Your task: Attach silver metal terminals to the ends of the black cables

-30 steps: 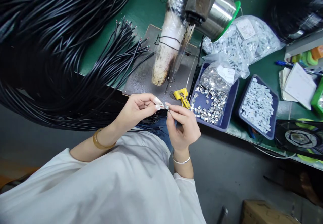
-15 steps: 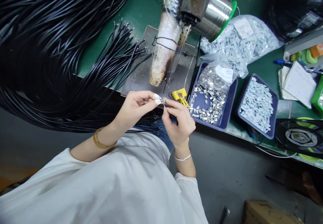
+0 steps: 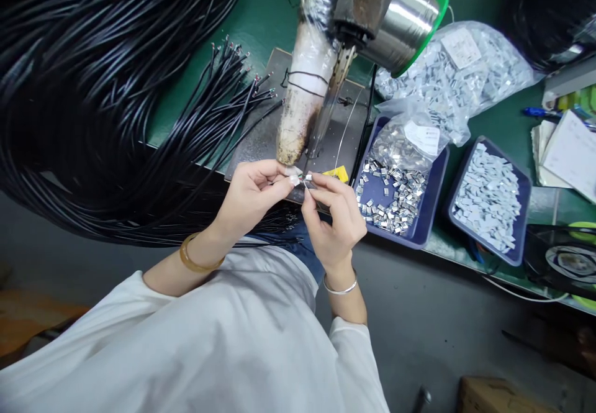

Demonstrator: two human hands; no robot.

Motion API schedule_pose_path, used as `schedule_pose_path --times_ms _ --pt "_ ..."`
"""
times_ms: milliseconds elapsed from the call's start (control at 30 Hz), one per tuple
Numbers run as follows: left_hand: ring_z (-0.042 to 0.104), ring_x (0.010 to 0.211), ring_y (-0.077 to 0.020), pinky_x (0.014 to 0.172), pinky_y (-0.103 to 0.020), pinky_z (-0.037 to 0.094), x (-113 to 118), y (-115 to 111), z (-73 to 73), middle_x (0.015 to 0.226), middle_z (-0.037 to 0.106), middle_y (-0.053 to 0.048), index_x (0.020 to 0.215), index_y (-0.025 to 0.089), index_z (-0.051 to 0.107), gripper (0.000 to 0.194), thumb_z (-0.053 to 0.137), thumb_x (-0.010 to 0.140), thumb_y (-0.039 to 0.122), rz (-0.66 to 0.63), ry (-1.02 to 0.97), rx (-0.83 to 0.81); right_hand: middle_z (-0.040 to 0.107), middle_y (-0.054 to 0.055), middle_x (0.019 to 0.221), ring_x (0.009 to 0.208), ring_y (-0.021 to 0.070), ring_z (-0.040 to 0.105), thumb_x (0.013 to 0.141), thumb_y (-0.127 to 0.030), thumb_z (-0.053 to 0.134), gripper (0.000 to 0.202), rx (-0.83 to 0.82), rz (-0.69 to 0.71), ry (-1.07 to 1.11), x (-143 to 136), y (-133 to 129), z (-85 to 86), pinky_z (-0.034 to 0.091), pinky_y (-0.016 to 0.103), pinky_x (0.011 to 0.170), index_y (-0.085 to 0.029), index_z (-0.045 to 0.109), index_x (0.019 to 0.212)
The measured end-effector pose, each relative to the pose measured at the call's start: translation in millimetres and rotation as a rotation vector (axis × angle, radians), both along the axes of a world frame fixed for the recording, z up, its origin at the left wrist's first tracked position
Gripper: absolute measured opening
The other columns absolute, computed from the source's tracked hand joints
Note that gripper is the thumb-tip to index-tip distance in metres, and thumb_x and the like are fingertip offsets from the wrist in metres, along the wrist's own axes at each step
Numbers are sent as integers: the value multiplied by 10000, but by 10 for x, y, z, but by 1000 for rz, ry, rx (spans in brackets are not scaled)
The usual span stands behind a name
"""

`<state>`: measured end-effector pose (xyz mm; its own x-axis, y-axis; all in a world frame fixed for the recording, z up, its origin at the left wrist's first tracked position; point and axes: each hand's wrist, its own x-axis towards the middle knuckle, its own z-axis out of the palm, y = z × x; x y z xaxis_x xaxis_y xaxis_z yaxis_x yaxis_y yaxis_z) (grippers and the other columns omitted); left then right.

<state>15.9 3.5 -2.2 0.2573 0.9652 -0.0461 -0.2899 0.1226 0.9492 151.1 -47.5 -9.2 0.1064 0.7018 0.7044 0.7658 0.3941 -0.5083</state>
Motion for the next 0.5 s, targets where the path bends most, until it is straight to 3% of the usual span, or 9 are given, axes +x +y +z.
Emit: schedule_pose_path --times_ms 500 --pt "518 555 -75 525 -189 421 -51 -44 -27 630 647 5 724 140 755 59 743 716 197 -14 78 -28 757 22 983 898 160 736 837 -94 692 158 -13 23 61 -7 -39 -21 623 325 789 -222 630 906"
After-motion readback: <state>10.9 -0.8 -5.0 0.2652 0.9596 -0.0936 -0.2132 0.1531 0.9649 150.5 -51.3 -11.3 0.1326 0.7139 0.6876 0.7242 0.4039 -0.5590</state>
